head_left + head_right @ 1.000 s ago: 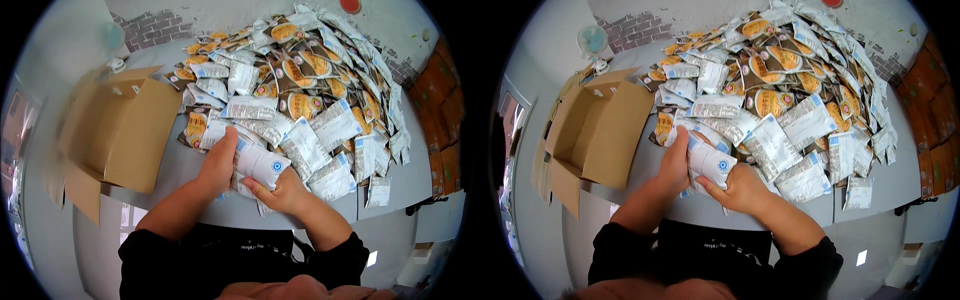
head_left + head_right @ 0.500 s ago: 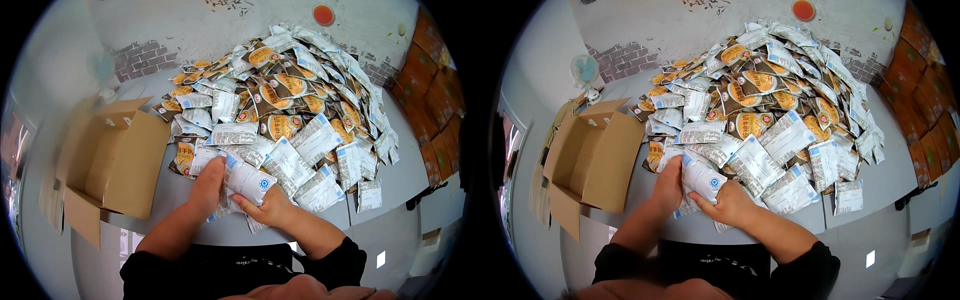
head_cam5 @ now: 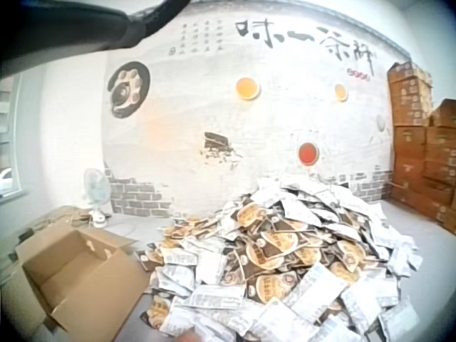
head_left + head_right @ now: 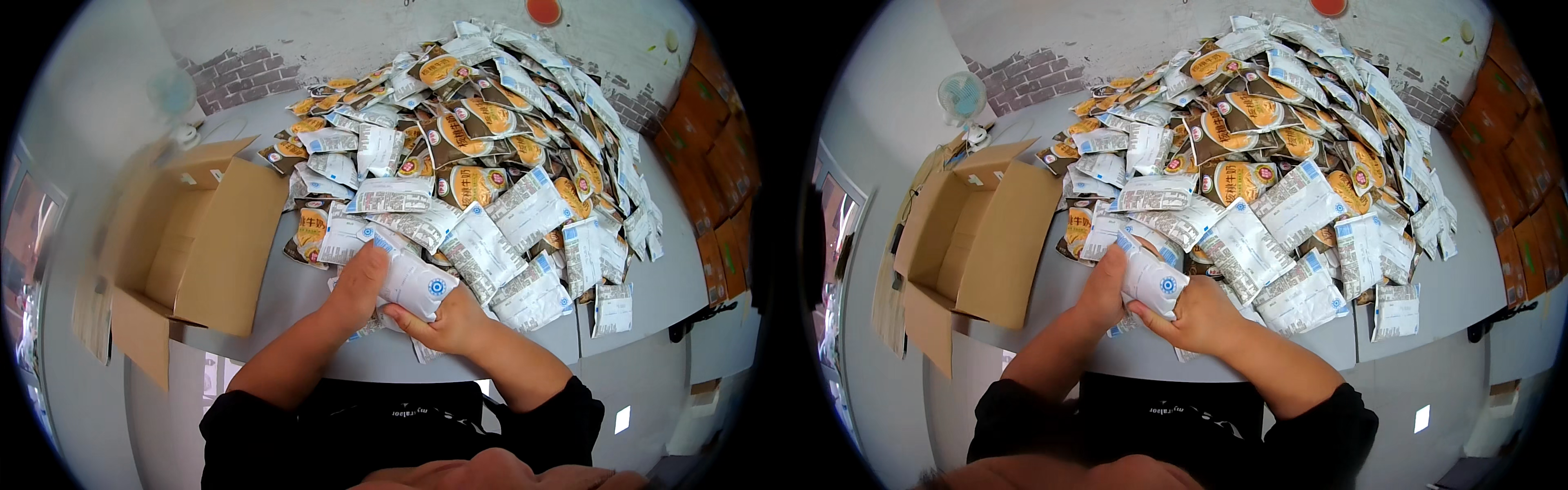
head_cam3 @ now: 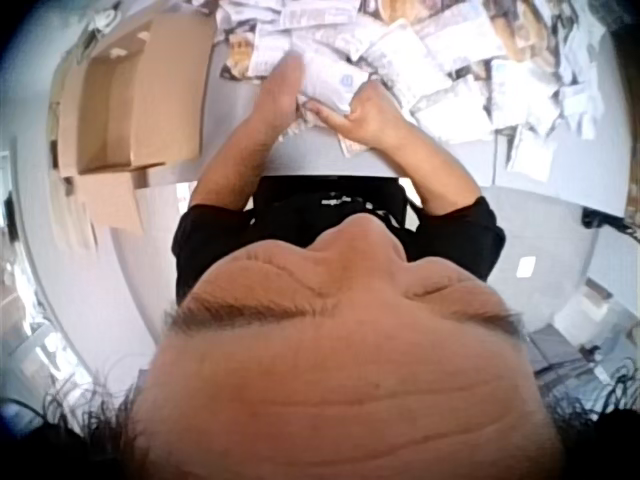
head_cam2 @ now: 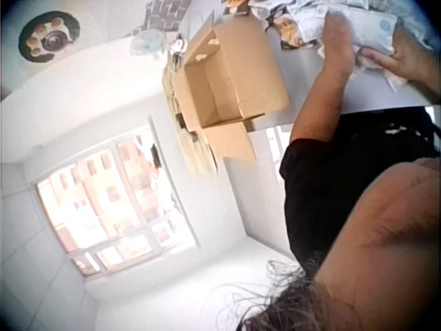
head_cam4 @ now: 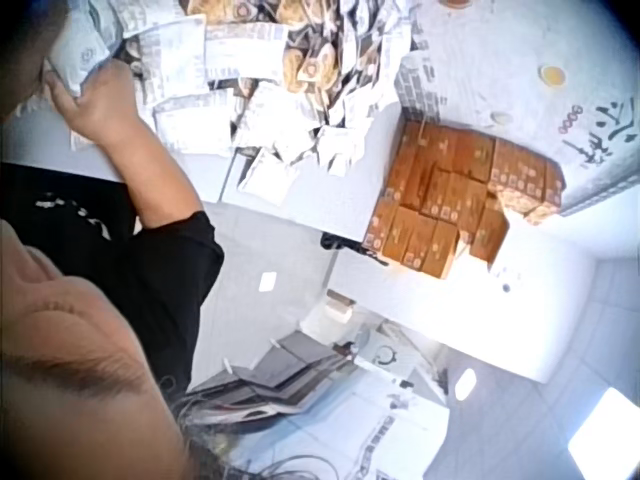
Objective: The person repeatedly picks up small, sealed food packets from a large pile on a table, briefly inspects them, and places them into a cardboard box. The person handles the items one at a time, moving them from the pile to the box in a repetitive sequence.
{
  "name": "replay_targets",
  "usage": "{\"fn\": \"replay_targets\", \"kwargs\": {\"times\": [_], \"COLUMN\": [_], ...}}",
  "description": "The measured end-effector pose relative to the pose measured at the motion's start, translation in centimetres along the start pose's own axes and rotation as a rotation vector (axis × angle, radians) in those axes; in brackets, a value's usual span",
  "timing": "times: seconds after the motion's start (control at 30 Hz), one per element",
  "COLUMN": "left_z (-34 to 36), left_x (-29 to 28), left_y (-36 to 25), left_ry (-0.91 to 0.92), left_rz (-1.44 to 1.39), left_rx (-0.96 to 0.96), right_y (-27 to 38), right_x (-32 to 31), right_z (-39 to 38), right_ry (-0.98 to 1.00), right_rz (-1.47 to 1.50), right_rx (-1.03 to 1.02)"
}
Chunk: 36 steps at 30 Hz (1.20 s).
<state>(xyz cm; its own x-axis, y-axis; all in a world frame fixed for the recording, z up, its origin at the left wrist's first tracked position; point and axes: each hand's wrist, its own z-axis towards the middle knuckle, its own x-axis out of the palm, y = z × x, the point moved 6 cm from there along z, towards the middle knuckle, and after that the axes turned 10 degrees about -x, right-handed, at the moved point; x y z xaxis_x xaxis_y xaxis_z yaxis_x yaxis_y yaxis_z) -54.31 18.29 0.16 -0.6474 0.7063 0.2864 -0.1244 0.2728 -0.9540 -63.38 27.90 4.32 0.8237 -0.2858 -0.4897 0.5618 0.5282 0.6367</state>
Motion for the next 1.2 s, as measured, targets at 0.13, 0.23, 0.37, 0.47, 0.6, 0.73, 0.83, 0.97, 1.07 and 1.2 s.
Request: {"fn": "replay_targets", "kwargs": {"times": [0.13, 0.23, 0.37, 0.47, 0.6, 0.73, 0.83, 0.97, 1.07, 1.2], "left_z": [-0.8, -1.5, -1.8, -1.8, -2.1, -1.2, -1.2, -1.2, -0.9, -0.1], "left_x": [0.5, 0.6, 0.4, 1.0, 1.2, 1.0, 0.7, 2.0, 2.0, 1.9], "left_y": [-2.3, -3.2, -3.5, -3.4, -3.8, -3.0, -3.4, -3.0, -2.6, -1.5], "left_ry": [-0.067, -0.111, -0.227, -0.138, -0.063, -0.022, -0.005, 0.113, 0.191, 0.312], "left_rz": [0.222, 0.152, 0.611, 0.468, 0.431, 0.366, 0.566, 0.636, 0.566, 0.471], "left_rx": [0.091, 0.093, 0.258, 0.261, 0.234, 0.198, 0.230, 0.182, 0.038, -0.119], "right_y": [-0.6, 0.3, -0.3, 0.2, 0.9, 0.7, -0.5, -0.9, -1.6, -1.9], "right_x": [0.6, 0.3, 0.0, 0.0, -0.1, -0.5, -1.2, -2.4, -2.9, -2.6], "right_z": [-0.2, 0.7, -0.1, -0.2, -0.2, 0.0, -0.6, -1.3, -1.1, -0.6], "right_ry": [0.065, 0.052, -0.036, -0.093, -0.195, -0.239, -0.364, -0.529, -0.443, -0.471], "right_rz": [0.056, 0.123, 0.247, 0.259, 0.314, 0.269, 0.259, 0.376, 0.341, 0.579], "right_rx": [0.150, 0.230, 0.313, 0.240, 0.184, 0.156, 0.125, 0.128, 0.218, 0.320]}}
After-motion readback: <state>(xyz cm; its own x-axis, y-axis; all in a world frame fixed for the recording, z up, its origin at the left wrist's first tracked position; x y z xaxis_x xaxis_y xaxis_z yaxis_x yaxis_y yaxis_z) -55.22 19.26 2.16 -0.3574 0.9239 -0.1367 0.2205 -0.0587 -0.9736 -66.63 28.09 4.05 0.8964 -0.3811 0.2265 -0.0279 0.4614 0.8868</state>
